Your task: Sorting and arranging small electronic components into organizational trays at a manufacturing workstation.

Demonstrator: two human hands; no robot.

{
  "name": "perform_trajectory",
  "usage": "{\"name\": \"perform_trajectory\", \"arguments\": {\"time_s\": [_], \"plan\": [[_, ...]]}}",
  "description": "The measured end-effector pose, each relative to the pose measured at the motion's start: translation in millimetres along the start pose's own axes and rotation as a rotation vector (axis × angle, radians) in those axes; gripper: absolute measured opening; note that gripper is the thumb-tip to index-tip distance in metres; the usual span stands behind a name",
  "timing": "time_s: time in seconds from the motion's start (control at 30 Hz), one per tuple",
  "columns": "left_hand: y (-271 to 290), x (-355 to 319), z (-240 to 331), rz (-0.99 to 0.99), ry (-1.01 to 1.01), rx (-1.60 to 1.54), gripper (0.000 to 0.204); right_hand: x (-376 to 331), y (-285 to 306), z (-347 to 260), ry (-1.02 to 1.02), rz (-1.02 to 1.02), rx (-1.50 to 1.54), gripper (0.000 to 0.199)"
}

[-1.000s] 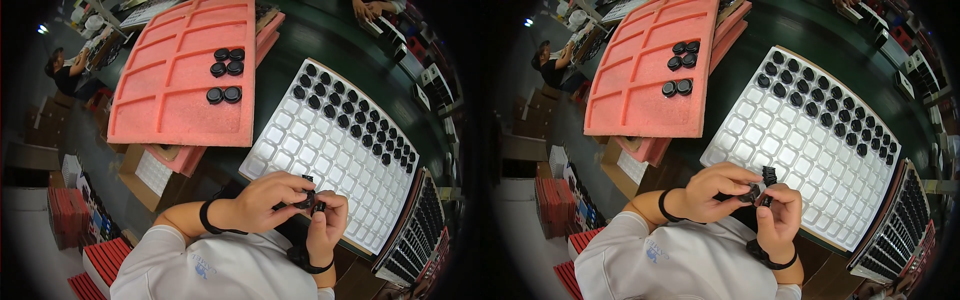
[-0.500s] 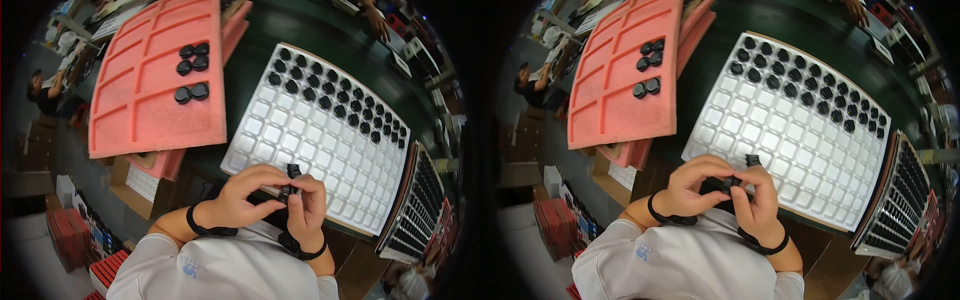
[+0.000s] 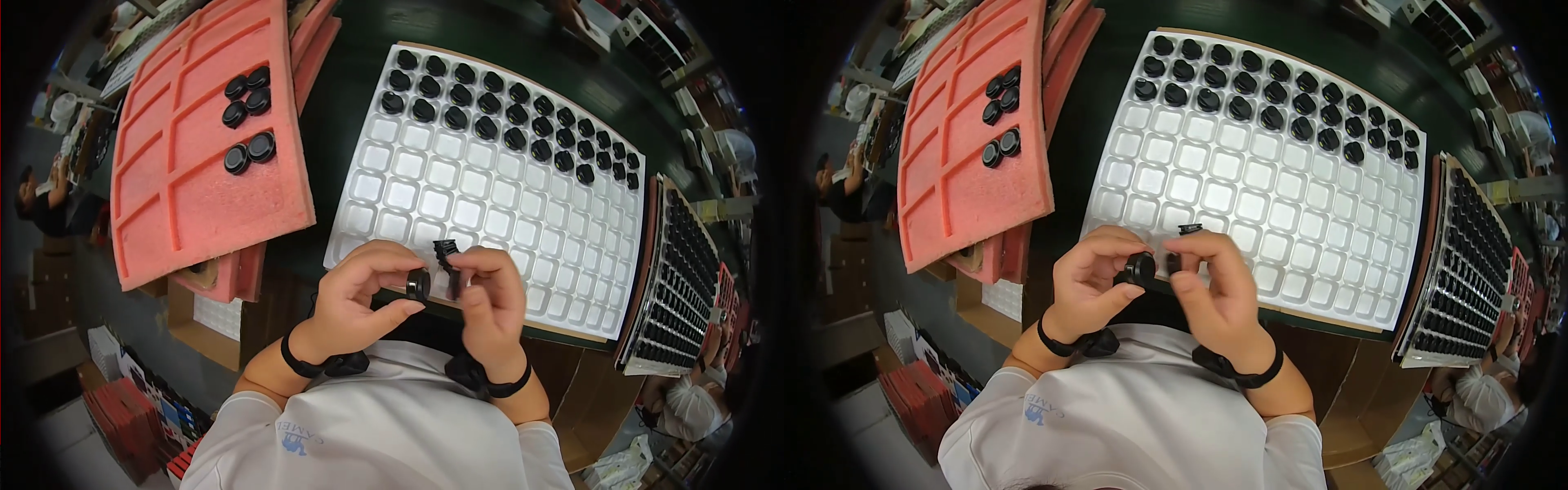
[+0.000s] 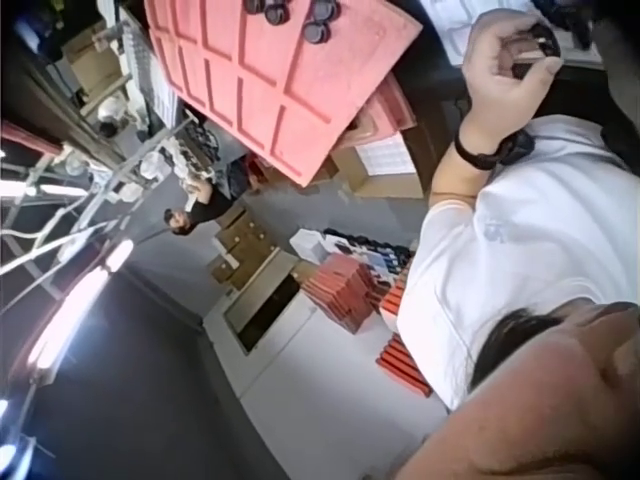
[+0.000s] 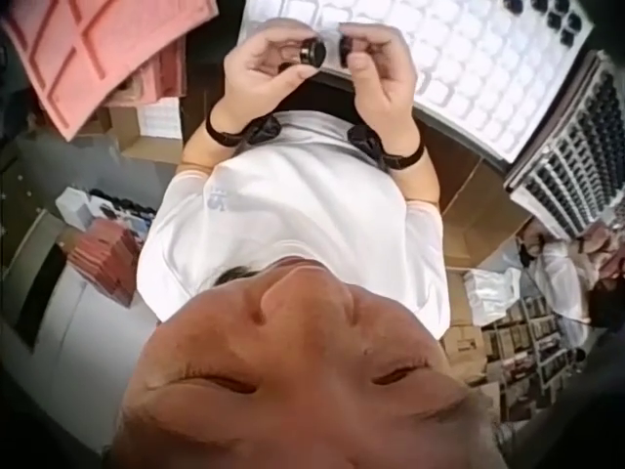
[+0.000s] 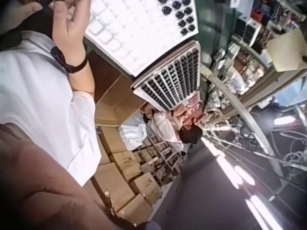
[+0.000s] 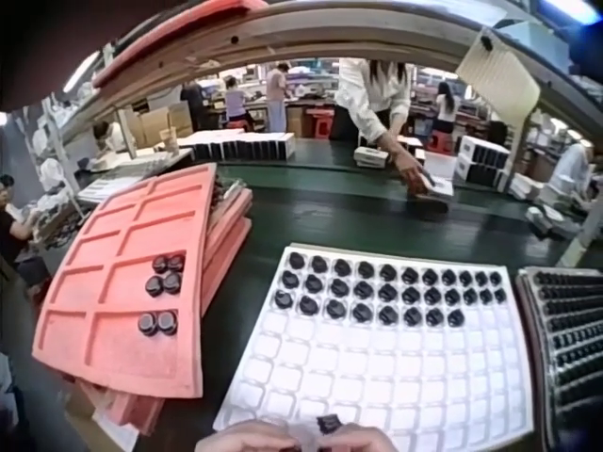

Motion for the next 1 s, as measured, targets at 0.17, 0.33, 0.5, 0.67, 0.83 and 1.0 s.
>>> {"name": "perform_trajectory", "arguments": {"time_s": [0.17, 0.33, 0.5, 0.67, 0.83, 1.0], "plan": [[-5.9, 1.2, 14.0, -0.053, -0.086, 0.181, 0.041, -0.7, -12.2, -0.7, -0.054, 0.029, -0.044, 0.021], [-8.9, 1.5, 20.2, -0.103, -0.107, 0.263, 0.041, -4.0, -7.4, 1.4, -0.003, 0.004, 0.059, 0.019], [-11.4, 1.7, 19.5, -0.099, -0.082, 0.232, 0.041, -2.7, -10.9, 5.0, -0.095, 0.012, 0.119, 0.020], [-12.2, 2.5, 19.4, -0.120, -0.099, 0.199, 0.041, -4.2, -5.8, 4.9, -0.084, -0.026, 0.164, 0.021], [-11.8, 2.9, 20.2, -0.115, -0.123, 0.259, 0.042, -3.9, -14.1, 4.5, -0.041, -0.060, -0.004, 0.022], [-10.7, 3.0, 19.4, -0.136, -0.110, 0.234, 0.041, -4.0, -10.7, 2.1, -0.001, -0.053, 0.097, 0.025]]}}
Point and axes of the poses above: each hand's wrist, its own x-axis towards the middle knuckle, its own y-axis out of the back of the hand, z = x × y, the point moved 8 cm from there along x, towards the middle knuckle, and after that the axes turned 11 degrees about -y, right-handed, at the moved point
